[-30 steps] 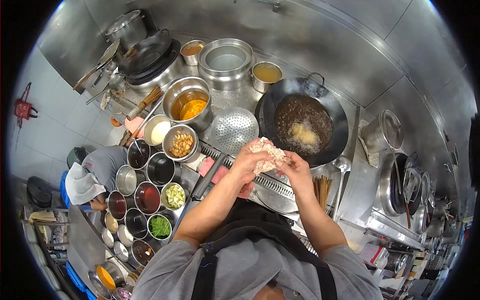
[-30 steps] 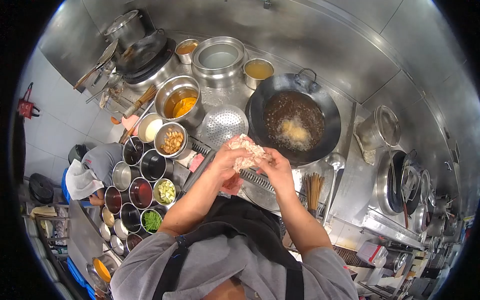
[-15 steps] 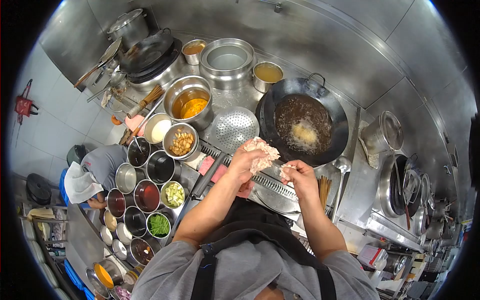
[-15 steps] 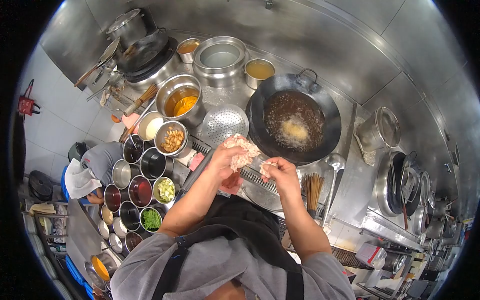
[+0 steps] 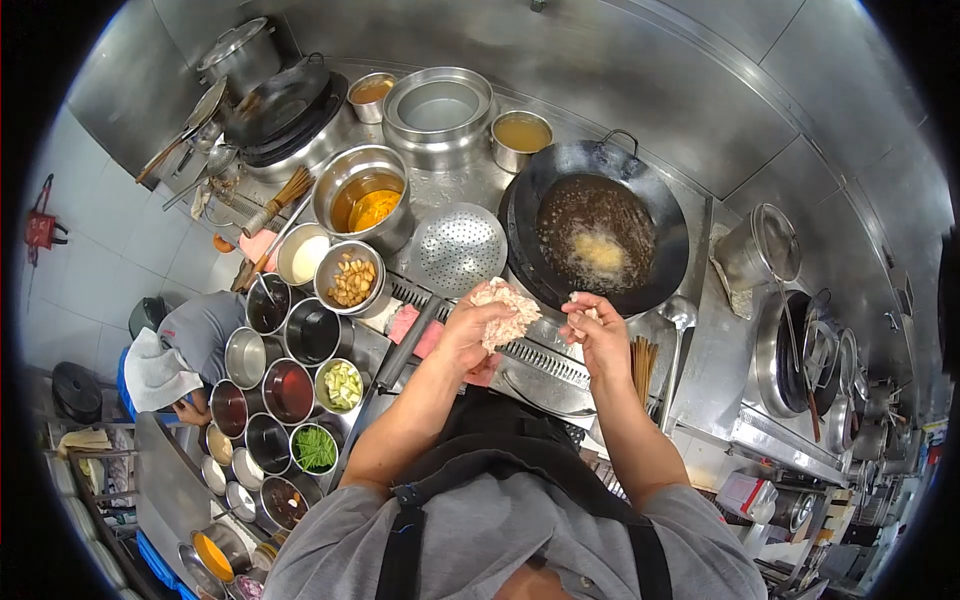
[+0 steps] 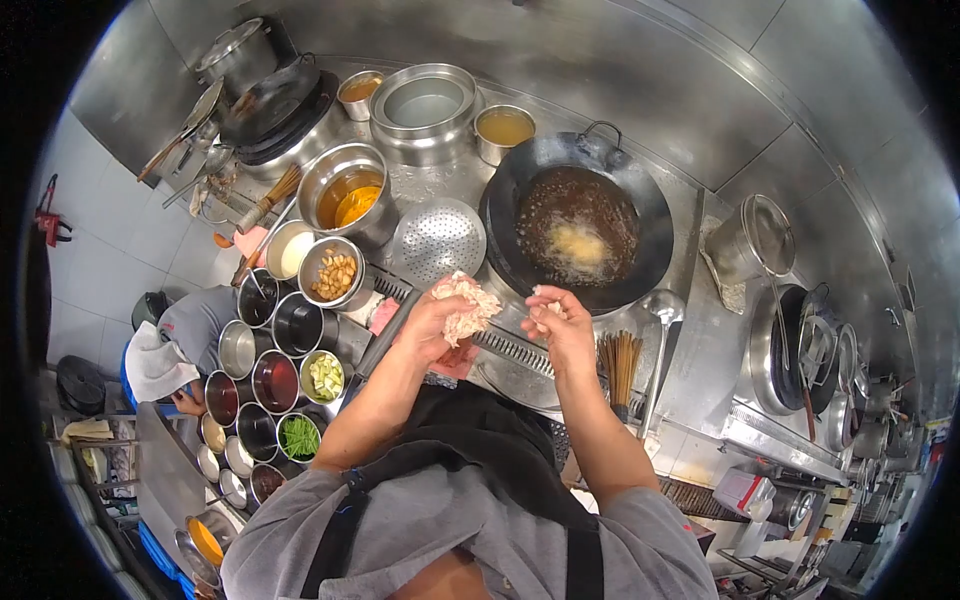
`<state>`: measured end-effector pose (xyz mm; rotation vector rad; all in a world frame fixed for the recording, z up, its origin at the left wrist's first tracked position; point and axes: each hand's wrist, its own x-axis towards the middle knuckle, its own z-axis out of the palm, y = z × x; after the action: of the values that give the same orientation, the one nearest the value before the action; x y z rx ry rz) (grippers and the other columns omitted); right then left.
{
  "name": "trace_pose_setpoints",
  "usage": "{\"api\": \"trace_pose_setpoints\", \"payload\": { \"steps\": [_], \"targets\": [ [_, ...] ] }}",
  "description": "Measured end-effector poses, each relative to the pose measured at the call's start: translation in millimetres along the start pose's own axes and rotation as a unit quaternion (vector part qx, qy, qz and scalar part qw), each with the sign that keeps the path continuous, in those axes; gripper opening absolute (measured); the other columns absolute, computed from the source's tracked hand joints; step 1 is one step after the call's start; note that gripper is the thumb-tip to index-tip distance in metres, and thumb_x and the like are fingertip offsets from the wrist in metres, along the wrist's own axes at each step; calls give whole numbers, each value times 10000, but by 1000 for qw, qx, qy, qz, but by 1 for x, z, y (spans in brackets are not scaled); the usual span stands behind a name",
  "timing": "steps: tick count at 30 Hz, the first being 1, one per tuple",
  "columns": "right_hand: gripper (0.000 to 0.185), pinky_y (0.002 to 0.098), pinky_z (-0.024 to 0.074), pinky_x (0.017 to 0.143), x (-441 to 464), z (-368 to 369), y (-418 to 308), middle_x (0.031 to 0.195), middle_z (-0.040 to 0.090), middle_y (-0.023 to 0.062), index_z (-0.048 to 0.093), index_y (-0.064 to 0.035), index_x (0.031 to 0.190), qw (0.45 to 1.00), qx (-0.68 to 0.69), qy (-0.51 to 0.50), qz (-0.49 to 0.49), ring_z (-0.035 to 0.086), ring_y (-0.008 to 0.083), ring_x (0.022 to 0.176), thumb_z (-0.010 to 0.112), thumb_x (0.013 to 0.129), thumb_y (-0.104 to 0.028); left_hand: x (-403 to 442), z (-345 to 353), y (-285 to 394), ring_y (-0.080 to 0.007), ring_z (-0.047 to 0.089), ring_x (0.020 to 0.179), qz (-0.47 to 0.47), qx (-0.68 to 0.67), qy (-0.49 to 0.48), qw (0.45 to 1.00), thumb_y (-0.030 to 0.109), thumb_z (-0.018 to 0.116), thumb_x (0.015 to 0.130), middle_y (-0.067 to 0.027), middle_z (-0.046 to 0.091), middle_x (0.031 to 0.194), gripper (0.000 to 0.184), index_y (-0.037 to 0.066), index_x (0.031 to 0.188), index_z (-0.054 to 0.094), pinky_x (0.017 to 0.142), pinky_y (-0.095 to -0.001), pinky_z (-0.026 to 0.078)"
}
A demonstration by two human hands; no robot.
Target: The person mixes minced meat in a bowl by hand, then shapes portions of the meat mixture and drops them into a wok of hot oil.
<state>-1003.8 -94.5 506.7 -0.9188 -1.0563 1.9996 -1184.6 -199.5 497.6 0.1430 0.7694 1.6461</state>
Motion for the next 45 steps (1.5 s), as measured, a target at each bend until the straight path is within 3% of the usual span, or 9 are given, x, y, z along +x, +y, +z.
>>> {"api": "trace_pose_setpoints", "payload": {
  "steps": [6,10,12,13,19,26,32,38,45],
  "targets": [
    [162,254,479,481,30,-30,0,754,644,95,633,21,874,994,-109,19,16,617,155,571,680,821,-125,1,-13,2,-245,671,816,-1,-25,31,999,-104,595,740,-121,645,908,331,13,1046,554,723,-369,567],
    [203,295,498,544,65,-53,-7,724,658,120,661,-4,811,906,-415,84,15,648,184,622,722,781,-195,0,-18,3,-245,665,813,-4,-36,39,999,-107,592,742,-116,635,901,339,14,1056,550,702,-358,562],
    [230,359,519,702,83,-69,2,830,680,171,667,-14,884,779,-610,84,-121,668,295,786,702,763,-206,-1,-21,3,-240,663,797,-9,-35,46,998,-105,592,742,-109,631,890,340,19,1056,548,687,-353,560],
    [276,389,482,841,92,-77,3,928,665,205,664,-37,992,802,-590,62,-77,626,361,936,659,763,-190,1,-25,1,-238,663,793,0,-28,36,999,-102,593,744,-107,631,887,338,24,1054,547,680,-349,558],
    [305,325,491,809,124,-92,15,972,674,201,627,-6,1099,738,-662,87,-103,665,265,900,610,809,-99,-5,-33,4,-238,664,789,11,-13,52,998,-91,601,750,-108,635,889,327,35,1046,547,668,-343,556],
    [284,263,503,756,44,-33,-51,977,670,93,624,2,1102,916,-294,100,-255,650,163,853,499,850,45,-10,-34,8,-255,664,807,27,-2,70,997,-49,604,778,-129,633,926,304,20,1065,531,695,-356,559],
    [268,240,499,685,-21,-6,-38,1041,639,100,571,29,1161,914,-353,-66,-188,631,139,889,520,899,-6,-7,-17,13,-256,619,977,-36,3,16,999,70,533,825,-125,610,1026,276,6,1094,544,838,-374,514],
    [361,245,504,663,-13,13,1,1018,638,88,544,43,1200,976,-191,-105,4,611,124,813,604,902,-151,-6,22,11,-238,652,854,-76,54,-73,993,93,485,844,-131,635,998,340,31,1177,519,723,-348,549],
    [426,241,478,613,-17,13,8,973,639,72,534,52,1192,974,-198,-96,-44,585,100,762,689,833,-116,2,24,-1,-132,620,850,35,261,-59,963,-51,527,842,-72,604,957,274,31,1103,510,700,-277,523]
  ]
}}
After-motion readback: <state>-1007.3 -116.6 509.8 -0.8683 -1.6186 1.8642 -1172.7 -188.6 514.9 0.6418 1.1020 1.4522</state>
